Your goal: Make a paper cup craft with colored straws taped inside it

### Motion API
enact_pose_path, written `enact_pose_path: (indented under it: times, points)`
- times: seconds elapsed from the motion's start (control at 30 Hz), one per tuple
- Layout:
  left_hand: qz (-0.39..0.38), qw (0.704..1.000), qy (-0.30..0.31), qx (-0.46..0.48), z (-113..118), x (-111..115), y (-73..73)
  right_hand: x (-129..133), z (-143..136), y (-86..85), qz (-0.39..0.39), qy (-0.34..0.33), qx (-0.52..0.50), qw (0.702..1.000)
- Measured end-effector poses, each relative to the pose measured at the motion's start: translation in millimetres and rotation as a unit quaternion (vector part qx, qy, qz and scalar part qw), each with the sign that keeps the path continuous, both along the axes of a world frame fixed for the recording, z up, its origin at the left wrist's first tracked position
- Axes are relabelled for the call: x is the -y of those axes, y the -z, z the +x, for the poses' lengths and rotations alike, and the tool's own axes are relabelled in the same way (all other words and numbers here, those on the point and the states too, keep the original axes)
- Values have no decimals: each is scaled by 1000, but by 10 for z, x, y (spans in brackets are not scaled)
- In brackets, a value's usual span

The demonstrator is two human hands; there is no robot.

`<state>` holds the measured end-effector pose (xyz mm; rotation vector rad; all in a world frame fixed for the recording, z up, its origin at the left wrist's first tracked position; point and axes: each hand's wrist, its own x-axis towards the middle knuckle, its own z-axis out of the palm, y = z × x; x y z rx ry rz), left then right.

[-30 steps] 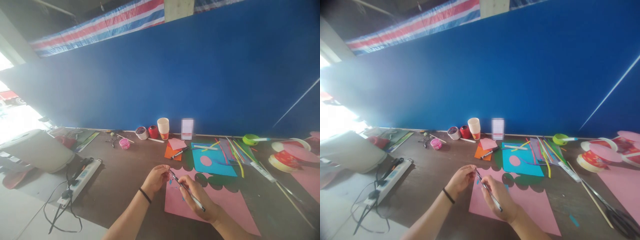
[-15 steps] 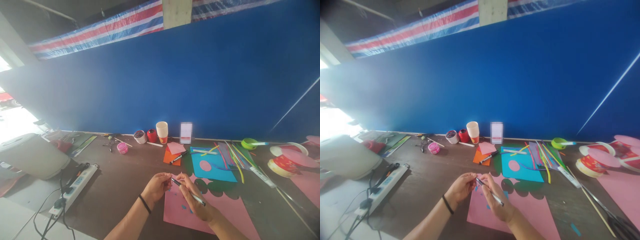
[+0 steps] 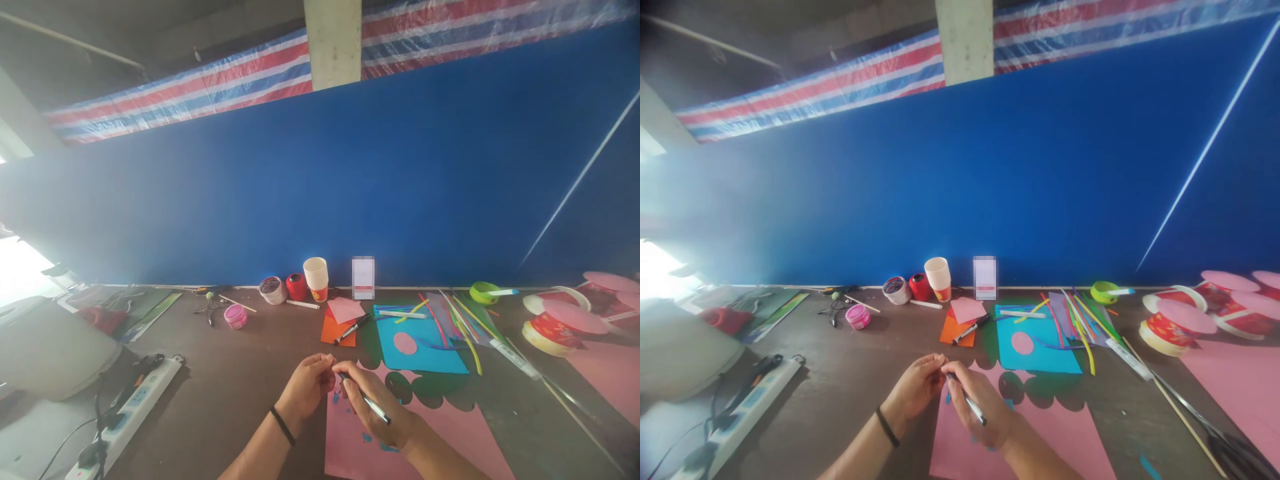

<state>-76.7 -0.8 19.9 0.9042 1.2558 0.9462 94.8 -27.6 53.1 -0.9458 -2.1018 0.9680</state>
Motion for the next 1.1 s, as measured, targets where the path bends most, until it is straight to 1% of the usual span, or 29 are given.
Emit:
enact_pose_path:
  times: [0.07,0.13,0.2,0.27,0.33,0.37,0.43,0.5,0.6,0.67,0.77,0.83,0.9,0.97,1.03,1.1]
  points:
    - [45,996,-3,-81,-53,-151,-107,-64,-29,54,36,7,74,997]
    - [109,978,-36,-173,-143,-397,-280,-133,-71,140,77,23,196,977]
    - [182,947,-71,-256,-240,-706,-501,-187,-119,235,100,45,293,950]
    - [249,906,-86,-332,-310,-1027,-727,-211,-156,315,99,57,332,936]
    - [297,867,-63,-395,-339,-1313,-909,-210,-173,366,96,60,340,934]
    - [311,850,-44,-422,-342,-1435,-973,-206,-172,381,97,61,344,932]
    - [320,821,0,-474,-342,-1629,-1045,-204,-160,394,98,63,347,931]
    - [310,796,52,-517,-357,-1763,-1064,-218,-141,390,100,65,344,931]
    - [285,764,121,-566,-418,-1895,-1073,-273,-122,363,100,70,333,935]
    - [272,746,157,-588,-464,-1963,-1106,-324,-123,332,99,72,325,938]
    - [264,724,194,-607,-499,-2049,-1194,-414,-144,271,98,72,307,944]
    - [269,714,207,-613,-494,-2084,-1259,-478,-165,226,98,71,291,949]
    - [283,708,206,-613,-476,-2090,-1323,-532,-186,187,97,70,273,954]
    - [309,707,190,-608,-461,-2065,-1399,-562,-200,159,95,70,255,960]
    - [345,707,159,-597,-454,-2000,-1500,-560,-197,141,92,74,233,965]
    - [388,704,115,-584,-441,-1879,-1621,-531,-164,122,90,86,204,971]
